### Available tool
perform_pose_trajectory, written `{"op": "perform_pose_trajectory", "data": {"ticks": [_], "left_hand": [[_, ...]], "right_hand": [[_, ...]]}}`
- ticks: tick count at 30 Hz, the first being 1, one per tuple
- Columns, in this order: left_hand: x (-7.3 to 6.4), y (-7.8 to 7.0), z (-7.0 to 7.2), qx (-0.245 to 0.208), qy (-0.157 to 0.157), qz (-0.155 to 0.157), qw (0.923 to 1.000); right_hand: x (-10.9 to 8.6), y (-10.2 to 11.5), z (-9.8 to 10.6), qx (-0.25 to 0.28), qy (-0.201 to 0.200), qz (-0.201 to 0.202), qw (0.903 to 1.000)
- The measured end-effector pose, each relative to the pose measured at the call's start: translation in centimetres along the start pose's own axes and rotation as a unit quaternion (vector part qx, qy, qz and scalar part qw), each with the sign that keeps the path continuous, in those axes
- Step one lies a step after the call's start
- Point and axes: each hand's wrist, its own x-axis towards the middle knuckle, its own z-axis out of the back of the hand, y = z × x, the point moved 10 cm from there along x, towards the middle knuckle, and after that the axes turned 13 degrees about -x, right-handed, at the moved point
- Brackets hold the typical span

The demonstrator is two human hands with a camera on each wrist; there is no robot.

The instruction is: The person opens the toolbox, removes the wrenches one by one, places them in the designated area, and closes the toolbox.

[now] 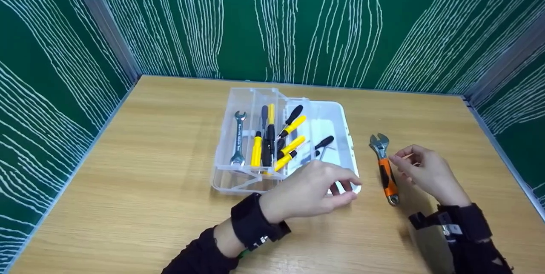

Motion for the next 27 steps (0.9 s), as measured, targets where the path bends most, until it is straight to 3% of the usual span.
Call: {"op": "perform_pose_trajectory", "data": {"ticks": [7, 18, 27], "left_hand": [[-0.4, -0.1, 1.8, -0.003, -0.019, 0.013, 0.9997], [-1.1, -0.1, 5.1, 0.002, -0.069, 0.029, 0.9972], [-2.2, -0.3, 7.2, -0.022, -0.099, 0.024, 0.9946]], "right_hand": [[-0.3, 1.6, 0.1, -0.002, -0.001, -0.004, 1.0000], [-1.2, 5.3, 0.5, 0.000, -0.018, 0.026, 0.9995], [-1.7, 9.1, 0.7, 0.030, -0.024, 0.083, 0.9958]]}}
